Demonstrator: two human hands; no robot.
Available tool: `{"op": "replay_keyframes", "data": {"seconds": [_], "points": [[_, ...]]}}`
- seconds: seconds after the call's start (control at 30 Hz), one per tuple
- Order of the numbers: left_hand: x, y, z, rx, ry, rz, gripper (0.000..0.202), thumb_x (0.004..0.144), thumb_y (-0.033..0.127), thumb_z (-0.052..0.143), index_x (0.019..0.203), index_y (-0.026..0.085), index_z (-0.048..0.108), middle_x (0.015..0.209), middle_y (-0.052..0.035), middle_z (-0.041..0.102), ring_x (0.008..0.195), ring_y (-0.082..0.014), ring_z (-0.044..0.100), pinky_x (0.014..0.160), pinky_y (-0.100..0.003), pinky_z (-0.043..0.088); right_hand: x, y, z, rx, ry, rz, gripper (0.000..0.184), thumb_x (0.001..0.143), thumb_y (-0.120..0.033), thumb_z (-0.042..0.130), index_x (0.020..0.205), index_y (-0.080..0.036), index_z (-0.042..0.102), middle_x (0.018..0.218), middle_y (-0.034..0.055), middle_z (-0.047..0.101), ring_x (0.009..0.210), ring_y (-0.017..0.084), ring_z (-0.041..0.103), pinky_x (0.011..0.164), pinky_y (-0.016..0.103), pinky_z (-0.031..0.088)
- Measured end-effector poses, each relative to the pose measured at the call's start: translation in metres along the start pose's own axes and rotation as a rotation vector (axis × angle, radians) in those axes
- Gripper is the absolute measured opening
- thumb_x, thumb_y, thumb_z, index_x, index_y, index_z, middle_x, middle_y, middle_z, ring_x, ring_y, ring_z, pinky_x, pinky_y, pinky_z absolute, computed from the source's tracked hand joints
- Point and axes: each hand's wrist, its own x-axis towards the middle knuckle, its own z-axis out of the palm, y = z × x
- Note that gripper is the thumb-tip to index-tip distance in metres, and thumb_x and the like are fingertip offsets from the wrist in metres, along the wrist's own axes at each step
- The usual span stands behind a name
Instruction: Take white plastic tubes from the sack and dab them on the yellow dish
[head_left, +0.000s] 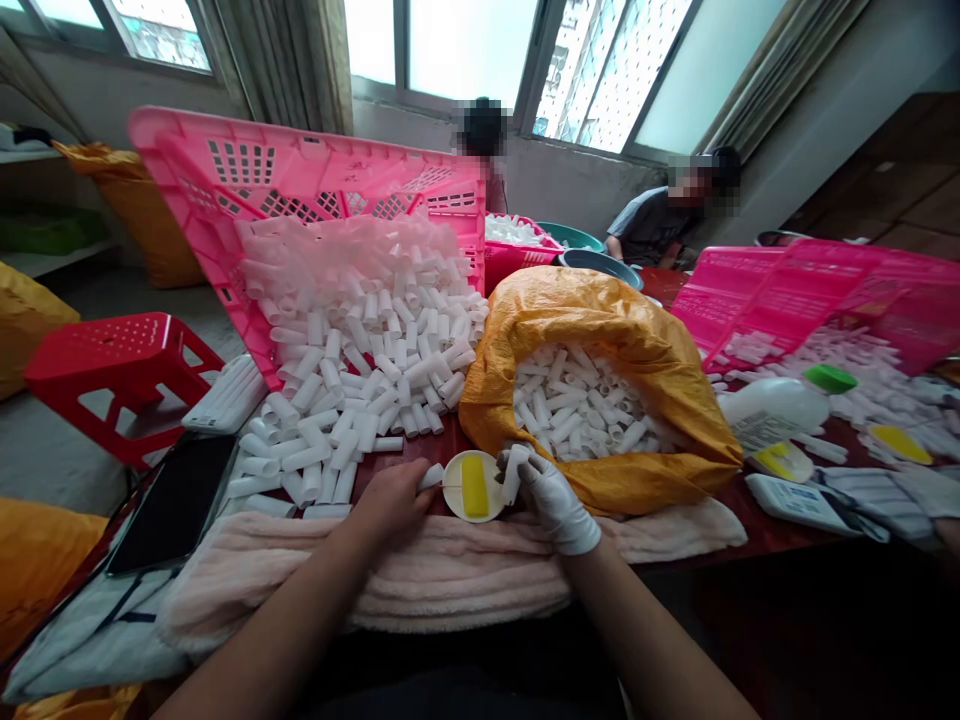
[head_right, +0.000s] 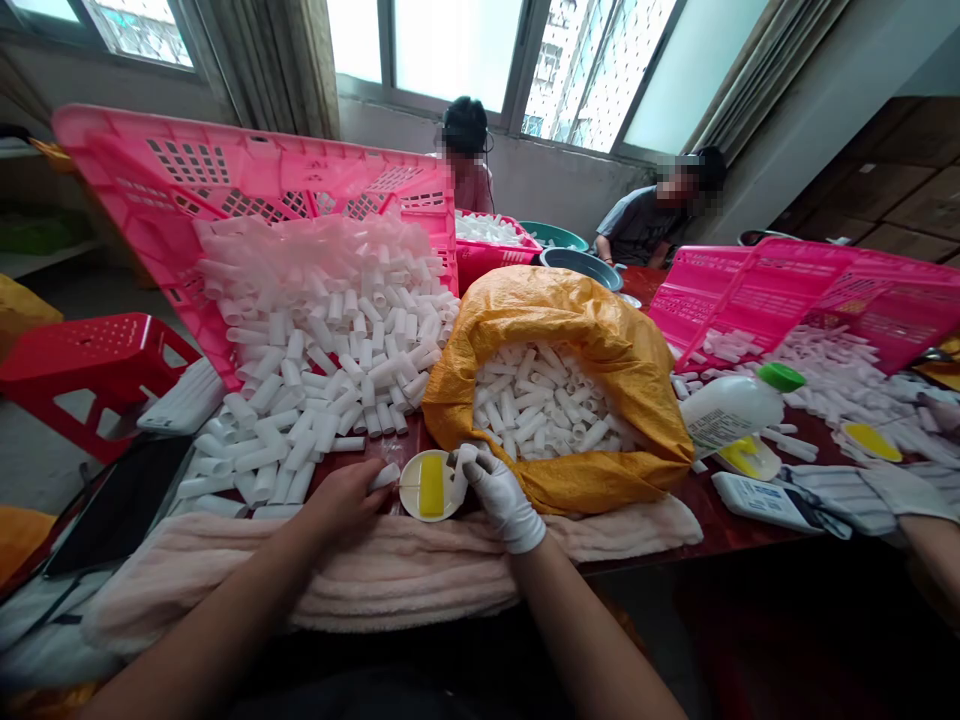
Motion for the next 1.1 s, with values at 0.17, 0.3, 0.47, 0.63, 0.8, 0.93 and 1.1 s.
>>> {"op": "replay_keyframes", "data": {"seconds": [0.17,0.3,0.47,0.63,0.8,0.93,1.1], "points": [[0.001,-0.001,0.001,0.024,0.012,0.014,0.024,0.085,0.042,0.039,0.081,0.02,0.05,0.079,-0.0032,0.062,0.078,-0.0185,0.058,0.065,-0.027,0.036,-0.003,-0.006,-0.016,-0.281,0.049,-0.019,0.034,0.068,-0.039,0.069,0.093,-0.018,0.058,0.081,0.0005,0.059,0.073,0.015,0.057,0.072,0.029,0.048],[0.002,-0.001,0.001,0.045,0.036,0.039,0.024,0.085,0.041,0.038,0.08,0.02,0.05,0.078,-0.0034,0.062,0.078,-0.0182,0.058,0.065,-0.027,0.036,0.008,0.001,-0.019,-0.608,-0.003,-0.152,0.034,0.075,-0.036,0.062,0.102,-0.017,0.054,0.097,0.0056,0.06,0.09,0.02,0.058,0.081,0.035,0.048],[0.003,0.0,0.002,0.074,0.063,0.054,0.02,0.085,0.036,0.041,0.08,0.019,0.05,0.079,-0.0043,0.062,0.079,-0.0186,0.058,0.068,-0.027,0.037,0.027,0.012,-0.013,-1.058,-0.101,-0.471,0.026,0.088,-0.026,0.041,0.109,-0.018,0.056,0.106,0.0089,0.061,0.1,0.022,0.056,0.092,0.041,0.044],[0.004,0.003,-0.001,0.109,0.07,0.059,0.018,0.084,0.034,0.042,0.079,0.019,0.05,0.079,-0.0053,0.062,0.078,-0.0199,0.058,0.067,-0.029,0.038,0.026,0.007,-0.016,-1.307,-0.332,-0.606,0.027,0.083,-0.012,0.045,0.106,-0.017,0.059,0.103,0.0092,0.061,0.095,0.023,0.057,0.086,0.039,0.048],[0.005,0.003,-0.002,0.118,0.072,0.076,0.013,0.083,0.028,0.043,0.081,0.018,0.051,0.081,-0.006,0.063,0.079,-0.02,0.058,0.068,-0.029,0.039,0.017,0.003,-0.016,-1.372,-0.301,-0.658,0.028,0.085,-0.013,0.046,0.111,-0.017,0.054,0.109,0.0093,0.059,0.099,0.022,0.055,0.089,0.039,0.047],[0.004,0.004,-0.003,0.117,0.042,0.091,0.01,0.075,0.016,0.044,0.079,0.019,0.053,0.082,-0.0059,0.063,0.08,-0.0199,0.058,0.07,-0.029,0.039,0.012,0.003,-0.018,-1.395,-0.385,-0.707,0.027,0.087,-0.011,0.042,0.108,-0.019,0.057,0.109,0.0082,0.06,0.099,0.022,0.054,0.088,0.041,0.047],[0.003,0.006,-0.003,0.072,0.004,0.116,0.01,0.074,0.017,0.046,0.078,0.02,0.054,0.081,-0.0047,0.063,0.079,-0.0189,0.058,0.069,-0.028,0.039,0.004,0.002,-0.02,-1.343,-0.369,-0.771,0.03,0.086,-0.008,0.041,0.113,-0.016,0.053,0.111,0.0098,0.057,0.102,0.02,0.052,0.089,0.038,0.048]]}}
